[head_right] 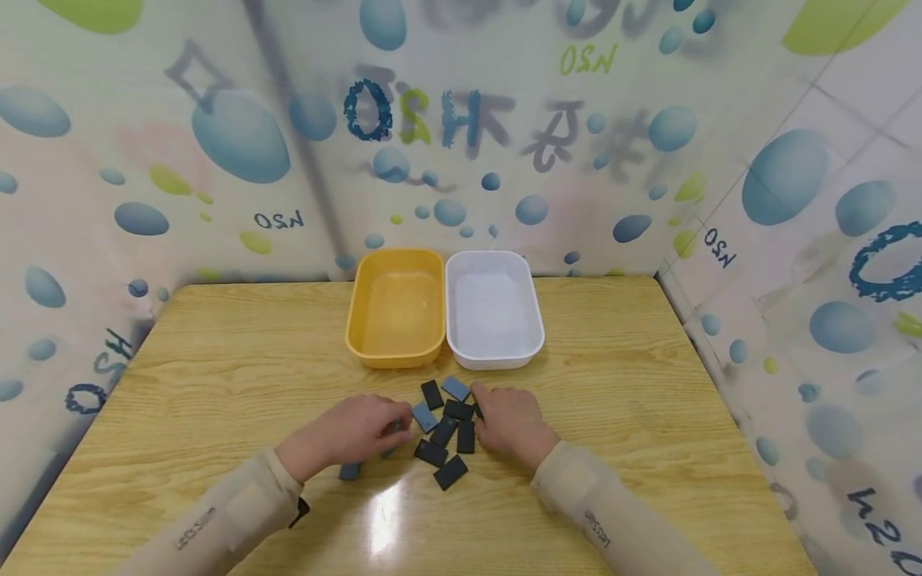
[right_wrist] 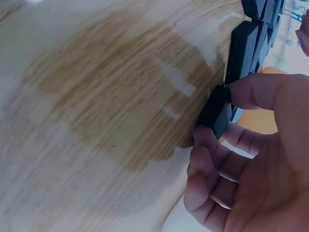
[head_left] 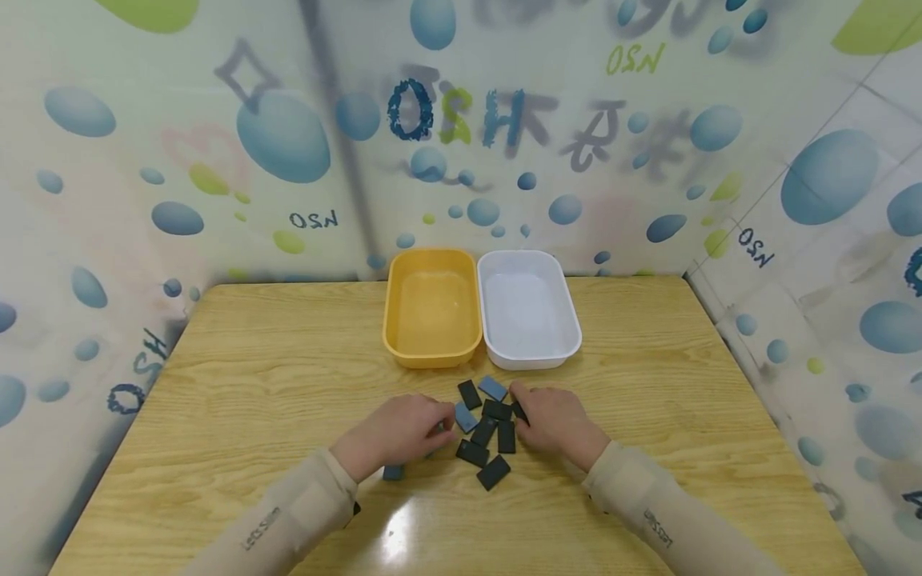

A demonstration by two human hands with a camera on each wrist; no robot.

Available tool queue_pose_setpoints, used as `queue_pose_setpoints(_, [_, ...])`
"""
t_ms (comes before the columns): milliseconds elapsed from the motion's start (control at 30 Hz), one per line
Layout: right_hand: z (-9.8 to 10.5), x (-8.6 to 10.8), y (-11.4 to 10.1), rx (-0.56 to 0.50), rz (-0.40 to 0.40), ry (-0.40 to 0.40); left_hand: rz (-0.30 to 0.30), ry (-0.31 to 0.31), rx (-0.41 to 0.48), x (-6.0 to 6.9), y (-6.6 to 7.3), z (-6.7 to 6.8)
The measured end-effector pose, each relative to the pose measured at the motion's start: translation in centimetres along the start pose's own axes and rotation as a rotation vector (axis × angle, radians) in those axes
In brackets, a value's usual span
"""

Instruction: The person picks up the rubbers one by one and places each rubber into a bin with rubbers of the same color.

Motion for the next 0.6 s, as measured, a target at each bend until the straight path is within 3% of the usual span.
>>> queue_pose_setpoints(600, [1.3,0.7,0.8,-0.069,0.020,0.035,-0.032,0.058,0.013,-0.7,0.5,-0.4])
Point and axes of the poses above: each hand's wrist, its own x-axis away from the middle knuckle, its own z-axis out of the back of the hand, y = z × x, the point moved 2 cm from there along -x, towards the middle knuckle, and after that the axes turned 15 degrees about -y, right-handed, at the moved point
